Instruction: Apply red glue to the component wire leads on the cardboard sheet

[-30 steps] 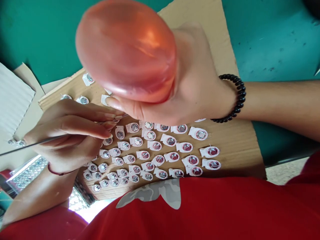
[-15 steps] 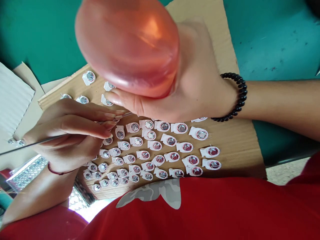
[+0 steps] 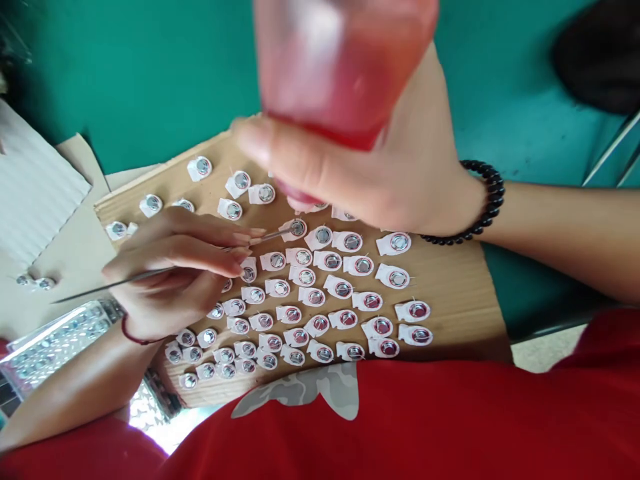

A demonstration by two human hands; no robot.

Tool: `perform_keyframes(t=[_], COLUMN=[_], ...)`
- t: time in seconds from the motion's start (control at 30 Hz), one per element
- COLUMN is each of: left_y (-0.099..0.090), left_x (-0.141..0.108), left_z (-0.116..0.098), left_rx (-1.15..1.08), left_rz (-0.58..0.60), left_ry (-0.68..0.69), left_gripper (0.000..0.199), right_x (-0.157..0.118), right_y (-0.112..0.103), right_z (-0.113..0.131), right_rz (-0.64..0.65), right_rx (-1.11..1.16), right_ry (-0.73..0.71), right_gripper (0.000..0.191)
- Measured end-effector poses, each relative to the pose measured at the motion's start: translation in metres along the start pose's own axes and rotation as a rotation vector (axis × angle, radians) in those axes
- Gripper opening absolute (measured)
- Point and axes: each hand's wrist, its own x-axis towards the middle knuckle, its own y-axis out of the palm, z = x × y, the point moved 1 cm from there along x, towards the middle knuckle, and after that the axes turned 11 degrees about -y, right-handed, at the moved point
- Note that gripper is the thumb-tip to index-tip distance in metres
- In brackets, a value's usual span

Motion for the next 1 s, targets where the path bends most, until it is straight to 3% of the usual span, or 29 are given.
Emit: perform_keyframes(t=[0.1, 0.2, 0.33, 0.47, 0.57, 0.63, 0.73, 0.83, 0.93, 1.0], left_y=[-0.005, -0.021, -0.050, -0.087, -0.112, -0.117, -0.100, -0.061, -0.020, 0.004], left_x=[0.001, 0.002, 0.000, -0.003, -0.015, -0.036, -0.088, -0.149, -0.197, -0.216], left_z=[-0.007, -0.020, -0.031, -0.029, -0.037, -0.048, -0.069, -0.083, -0.087, -0.084], left_rx=[-0.030, -0.019, -0.027, -0.124, -0.234, -0.312, -0.410, -0.489, -0.556, -0.610], left_rz=[-0.071, -0.216, -0.482, -0.747, -0.876, -0.912, -0.888, -0.848, -0.938, -1.015], left_ry=[0.028, 0.068, 0.100, 0.090, 0.010, -0.073, -0.255, -0.461, -0.565, -0.574], left_gripper=[0.024, 0.022, 0.014, 0.009, 0.014, 0.018, 0.021, 0.025, 0.035, 0.043], right_x=[0.015, 0.034, 0.043, -0.003, -0.061, -0.099, -0.141, -0.160, -0.164, -0.166], right_y=[-0.008, -0.026, -0.057, -0.076, -0.081, -0.080, -0.072, -0.062, -0.057, -0.058], right_z=[0.000, -0.003, 0.014, 0.032, 0.026, 0.018, 0.014, 0.015, 0.016, 0.016], right_rz=[-0.151, -0.183, -0.159, -0.402, -0.623, -0.696, -0.744, -0.741, -0.726, -0.743], right_rx=[0.267, 0.511, 0.502, 0.498, 0.511, 0.538, 0.597, 0.662, 0.716, 0.724], right_ry=[-0.031, 0.180, 0.295, 0.318, 0.344, 0.375, 0.405, 0.430, 0.428, 0.401], right_gripper=[0.037, 0.036, 0.046, 0.037, 0.029, 0.031, 0.033, 0.033, 0.038, 0.043])
